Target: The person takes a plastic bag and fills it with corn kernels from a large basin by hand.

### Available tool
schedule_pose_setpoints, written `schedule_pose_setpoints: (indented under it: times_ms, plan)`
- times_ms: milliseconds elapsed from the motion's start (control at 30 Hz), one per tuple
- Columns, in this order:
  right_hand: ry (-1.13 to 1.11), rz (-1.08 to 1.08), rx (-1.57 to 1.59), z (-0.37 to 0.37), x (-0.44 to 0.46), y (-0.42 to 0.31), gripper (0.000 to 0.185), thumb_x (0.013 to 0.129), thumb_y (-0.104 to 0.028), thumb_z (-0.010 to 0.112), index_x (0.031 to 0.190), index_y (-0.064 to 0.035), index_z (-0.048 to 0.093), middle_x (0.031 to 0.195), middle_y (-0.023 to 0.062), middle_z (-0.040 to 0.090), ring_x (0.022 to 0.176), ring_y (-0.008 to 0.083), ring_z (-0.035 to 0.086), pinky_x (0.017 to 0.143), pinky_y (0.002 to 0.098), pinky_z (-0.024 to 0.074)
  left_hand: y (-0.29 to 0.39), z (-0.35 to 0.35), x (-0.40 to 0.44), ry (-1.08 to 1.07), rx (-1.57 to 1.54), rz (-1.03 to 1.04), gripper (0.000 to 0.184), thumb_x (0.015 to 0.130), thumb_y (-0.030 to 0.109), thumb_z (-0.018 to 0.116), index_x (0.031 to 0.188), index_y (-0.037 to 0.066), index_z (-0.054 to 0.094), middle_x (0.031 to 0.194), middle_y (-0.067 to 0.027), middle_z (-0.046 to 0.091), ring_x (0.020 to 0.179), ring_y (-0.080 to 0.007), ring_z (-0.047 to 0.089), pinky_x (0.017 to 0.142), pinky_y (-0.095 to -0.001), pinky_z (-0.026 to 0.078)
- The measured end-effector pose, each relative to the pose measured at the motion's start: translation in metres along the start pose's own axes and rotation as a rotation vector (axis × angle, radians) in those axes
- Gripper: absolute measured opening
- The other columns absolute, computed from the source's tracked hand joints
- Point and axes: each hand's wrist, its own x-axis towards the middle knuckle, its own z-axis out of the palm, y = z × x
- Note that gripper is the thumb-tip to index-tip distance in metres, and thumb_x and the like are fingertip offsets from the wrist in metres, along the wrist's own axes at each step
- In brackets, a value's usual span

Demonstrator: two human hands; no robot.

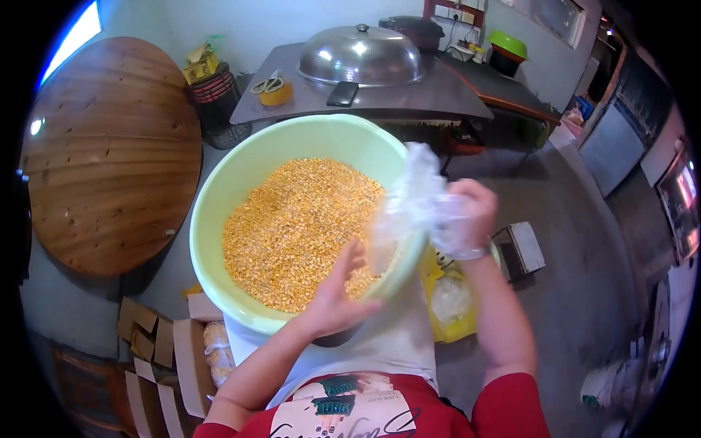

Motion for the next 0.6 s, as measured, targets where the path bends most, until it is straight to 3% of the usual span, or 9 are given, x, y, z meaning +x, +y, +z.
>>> schedule_pose_setpoints:
  times_ms: [33,133,167,267,300,433,533,600]
  plan:
    - [-0.067,-0.103,-0.172,0.018,0.005,0.019,0.009,0.066,-0.005,0.049,0.057,-0.0051,0.051,0.054,-0.0003,0.050,0.045,0.0077,0.044,0.043,0.0218,0.0360,0.002,-0.006,0.003,0.059,-0.073,-0.004,0.085,0.067,0.026,0.074,0.131,-0.002,0.026,0.124,-0.0218,0.042,0.116,-0.0296,0.041,0.098,-0.0352,0.032]
    - [-0.185,0.226,0.163,0.092,-0.005,0.050,0.015,0.062,0.002,0.043,0.056,-0.0025,0.055,0.051,-0.0006,0.050,0.045,0.0061,0.043,0.042,0.0209,0.0321,-0.028,-0.024,0.012,0.192,-0.234,-0.091,0.078,0.065,0.023,0.075,0.127,-0.001,0.035,0.122,-0.0146,0.046,0.113,-0.0221,0.045,0.091,-0.0348,0.038]
    - [-0.254,0.275,0.165,0.109,-0.009,0.059,0.017,0.063,0.004,0.041,0.055,-0.0015,0.055,0.051,-0.0004,0.051,0.045,0.0065,0.043,0.042,0.0219,0.0330,-0.040,-0.036,0.015,0.240,-0.198,-0.091,0.066,0.071,0.021,0.071,0.124,0.001,0.039,0.114,-0.0113,0.051,0.106,-0.0191,0.049,0.087,-0.0344,0.040]
    - [-0.441,0.136,-0.035,0.151,-0.023,0.095,0.016,0.062,0.004,0.040,0.055,0.0001,0.055,0.050,0.0000,0.050,0.045,0.0070,0.043,0.042,0.0229,0.0336,-0.061,-0.070,0.018,0.436,-0.527,-0.233,0.048,0.076,0.017,0.066,0.117,0.002,0.047,0.105,-0.0084,0.056,0.097,-0.0159,0.053,0.080,-0.0313,0.044]
    - [-0.522,0.135,-0.062,0.159,-0.027,0.101,0.016,0.062,0.004,0.040,0.055,0.0000,0.055,0.049,0.0009,0.050,0.045,0.0076,0.043,0.043,0.0230,0.0340,-0.053,-0.084,0.020,0.493,-0.556,-0.355,0.030,0.081,0.012,0.061,0.107,-0.001,0.053,0.089,-0.0056,0.060,0.078,-0.0116,0.057,0.070,-0.0243,0.047]
    - [-0.786,0.083,-0.281,0.175,-0.024,0.136,0.017,0.061,0.005,0.040,0.057,-0.0014,0.056,0.051,0.0050,0.052,0.046,0.0103,0.046,0.045,0.0241,0.0360,-0.080,-0.123,0.020,0.728,-0.752,-0.474,0.011,0.081,0.012,0.060,0.089,0.005,0.056,0.073,-0.0011,0.057,0.061,-0.0103,0.054,0.055,-0.0266,0.049]
    - [-0.823,0.070,-0.517,0.164,-0.012,0.169,0.019,0.063,0.004,0.042,0.057,-0.0038,0.057,0.053,0.0068,0.054,0.048,0.0119,0.049,0.047,0.0264,0.0388,-0.098,-0.148,0.019,0.957,-0.962,-0.476,0.012,0.081,0.016,0.061,0.080,0.007,0.054,0.064,0.0010,0.052,0.052,-0.0089,0.049,0.050,-0.0254,0.047]
    - [-0.783,0.183,-0.649,0.155,-0.007,0.181,0.018,0.065,0.003,0.044,0.061,-0.0047,0.060,0.059,0.0080,0.057,0.055,0.0132,0.053,0.053,0.0271,0.0420,-0.107,-0.154,0.011,0.947,-0.964,-0.528,0.018,0.081,0.020,0.063,0.074,0.009,0.050,0.056,0.0033,0.045,0.043,-0.0076,0.040,0.044,-0.0250,0.044]
